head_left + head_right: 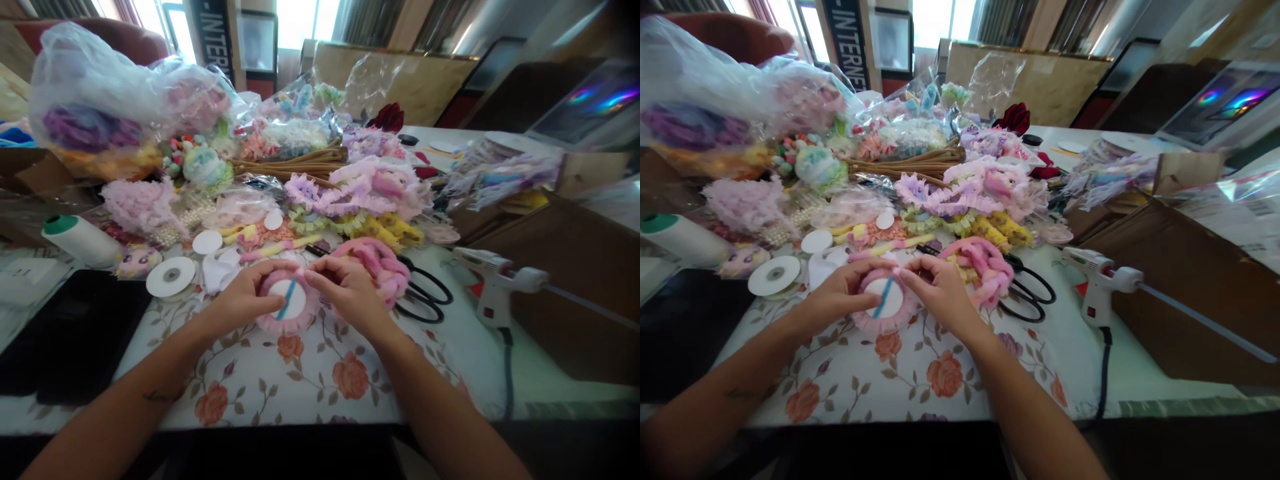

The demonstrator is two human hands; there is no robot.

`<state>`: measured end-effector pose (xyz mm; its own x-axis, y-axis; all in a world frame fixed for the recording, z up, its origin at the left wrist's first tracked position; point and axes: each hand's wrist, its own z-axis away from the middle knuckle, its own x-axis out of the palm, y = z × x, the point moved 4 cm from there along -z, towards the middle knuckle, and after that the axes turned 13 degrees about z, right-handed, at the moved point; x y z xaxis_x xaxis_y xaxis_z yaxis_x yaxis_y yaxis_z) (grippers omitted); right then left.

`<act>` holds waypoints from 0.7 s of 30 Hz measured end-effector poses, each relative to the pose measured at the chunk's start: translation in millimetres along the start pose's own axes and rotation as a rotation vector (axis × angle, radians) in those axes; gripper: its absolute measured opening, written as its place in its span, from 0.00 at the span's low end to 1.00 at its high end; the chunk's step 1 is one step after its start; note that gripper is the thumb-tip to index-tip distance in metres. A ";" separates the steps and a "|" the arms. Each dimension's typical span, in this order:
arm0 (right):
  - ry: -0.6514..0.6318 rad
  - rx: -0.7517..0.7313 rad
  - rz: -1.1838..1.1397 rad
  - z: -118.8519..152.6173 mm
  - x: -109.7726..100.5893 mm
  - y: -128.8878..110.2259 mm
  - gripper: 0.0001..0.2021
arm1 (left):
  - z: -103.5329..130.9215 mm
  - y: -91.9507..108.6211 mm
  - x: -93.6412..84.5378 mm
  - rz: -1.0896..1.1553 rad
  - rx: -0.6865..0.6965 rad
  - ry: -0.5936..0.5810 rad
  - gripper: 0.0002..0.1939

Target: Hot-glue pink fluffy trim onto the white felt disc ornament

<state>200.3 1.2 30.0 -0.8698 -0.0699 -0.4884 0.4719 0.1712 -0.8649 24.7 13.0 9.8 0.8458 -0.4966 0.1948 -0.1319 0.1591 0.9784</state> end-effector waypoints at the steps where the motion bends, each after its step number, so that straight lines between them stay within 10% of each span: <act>1: 0.005 0.002 0.007 -0.1 -0.1 0.4 0.11 | 0.2 0.9 0.6 -0.008 0.001 -0.002 0.25; 21: 0.048 -0.050 0.112 -1.6 4.8 4.6 0.11 | -1.3 0.8 -2.1 -0.056 0.045 0.003 0.27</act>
<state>198.1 3.2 24.0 -0.8186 -0.0004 -0.5743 0.5597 0.2238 -0.7979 23.5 15.3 10.0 0.8540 -0.5013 0.1395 -0.1073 0.0926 0.9899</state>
